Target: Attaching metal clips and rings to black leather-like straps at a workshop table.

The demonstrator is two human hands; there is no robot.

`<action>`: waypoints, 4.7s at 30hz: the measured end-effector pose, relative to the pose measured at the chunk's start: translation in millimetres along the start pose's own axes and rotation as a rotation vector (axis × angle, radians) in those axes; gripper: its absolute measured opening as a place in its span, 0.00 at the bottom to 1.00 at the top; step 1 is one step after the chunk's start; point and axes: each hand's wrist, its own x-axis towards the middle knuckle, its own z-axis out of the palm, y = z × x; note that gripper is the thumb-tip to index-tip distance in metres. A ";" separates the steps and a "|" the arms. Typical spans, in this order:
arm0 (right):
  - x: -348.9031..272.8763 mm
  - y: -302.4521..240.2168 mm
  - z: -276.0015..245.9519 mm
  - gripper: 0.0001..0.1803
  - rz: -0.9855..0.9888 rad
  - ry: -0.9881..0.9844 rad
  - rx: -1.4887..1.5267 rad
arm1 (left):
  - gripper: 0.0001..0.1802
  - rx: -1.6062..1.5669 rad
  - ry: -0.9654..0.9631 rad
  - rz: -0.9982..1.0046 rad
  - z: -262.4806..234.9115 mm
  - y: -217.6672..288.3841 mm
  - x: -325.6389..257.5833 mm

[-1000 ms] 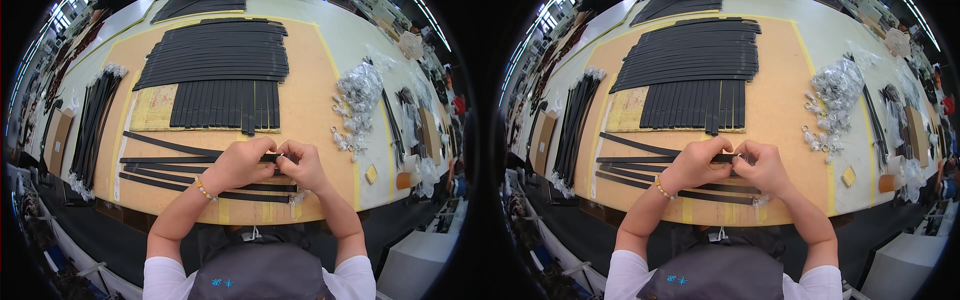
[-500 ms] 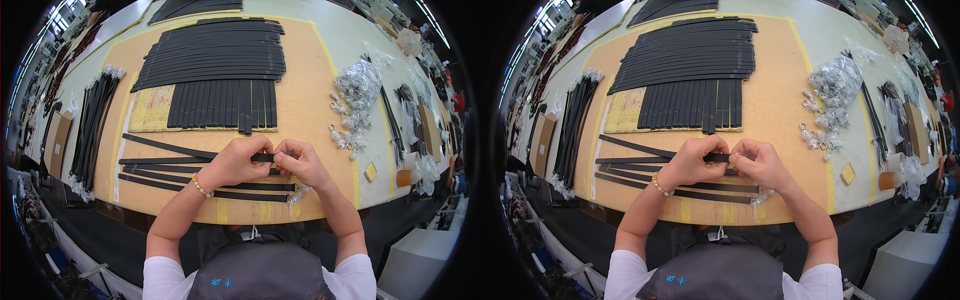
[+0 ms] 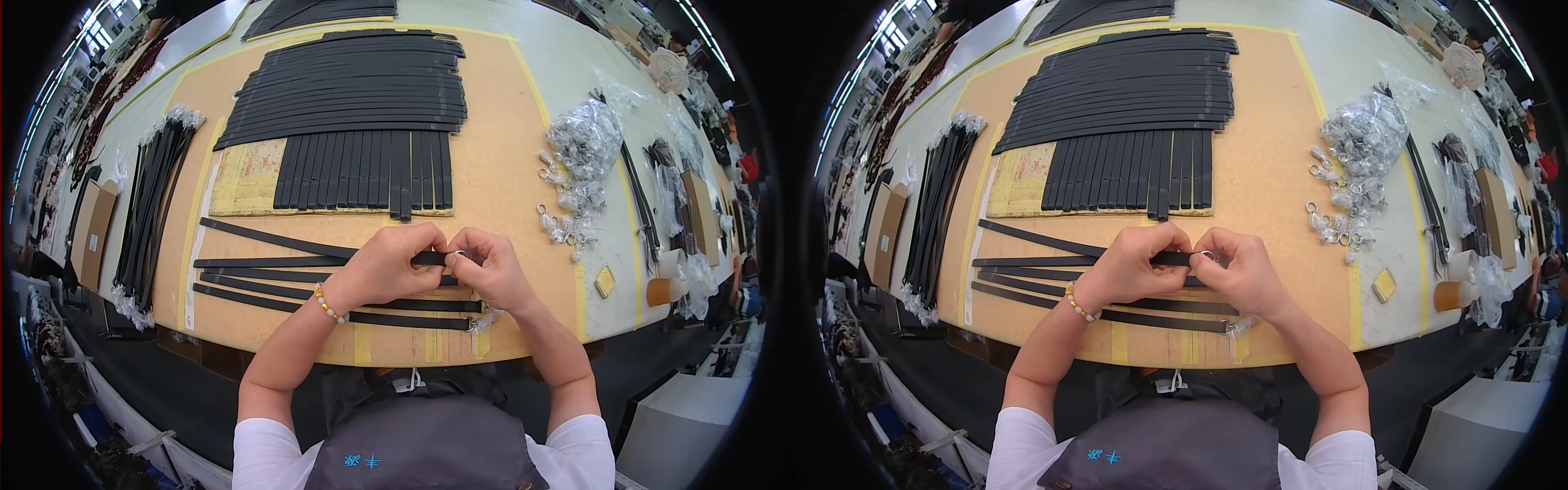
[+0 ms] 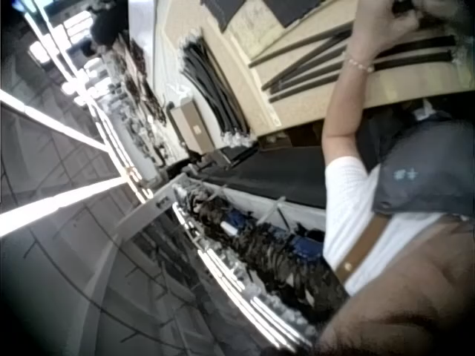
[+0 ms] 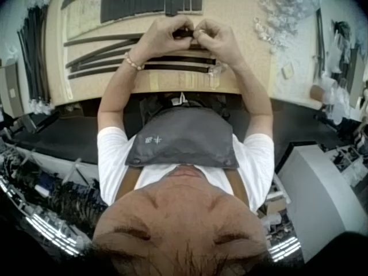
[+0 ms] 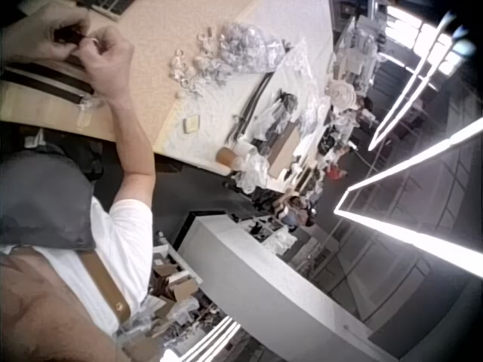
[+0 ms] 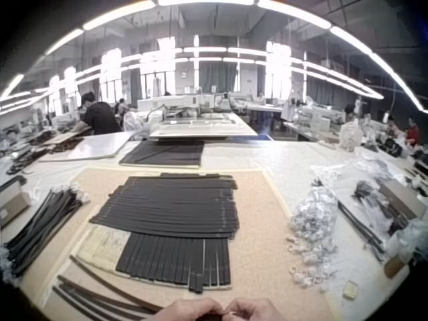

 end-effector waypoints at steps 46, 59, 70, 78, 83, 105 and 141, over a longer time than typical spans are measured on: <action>1.0 11.0 10.1 0.07 -0.141 -0.130 0.175 | 0.20 -0.273 -0.095 -0.013 0.6 1.9 -5.2; 3.8 1.8 -7.8 0.12 -0.038 -0.359 0.230 | 0.19 -0.309 -0.030 0.010 -8.5 8.7 -6.1; 3.2 11.0 6.4 0.12 -0.181 -0.185 0.148 | 0.18 -0.294 -0.093 -0.020 -8.2 3.1 -3.3; 0.0 3.7 -5.6 0.13 -0.017 -0.415 0.377 | 0.14 -0.384 -0.116 -0.083 -23.8 11.7 -6.8; -1.1 -1.2 -14.3 0.13 -0.037 -0.475 0.301 | 0.14 -0.391 -0.092 -0.118 -27.5 12.7 -8.9; 22.0 22.1 -34.4 0.17 -0.112 -0.084 -0.198 | 0.13 0.028 0.015 -0.039 -8.2 -22.7 2.0; 82.3 -3.6 -40.0 0.07 0.025 -0.173 0.516 | 0.10 0.612 0.496 0.423 -20.5 -7.6 16.4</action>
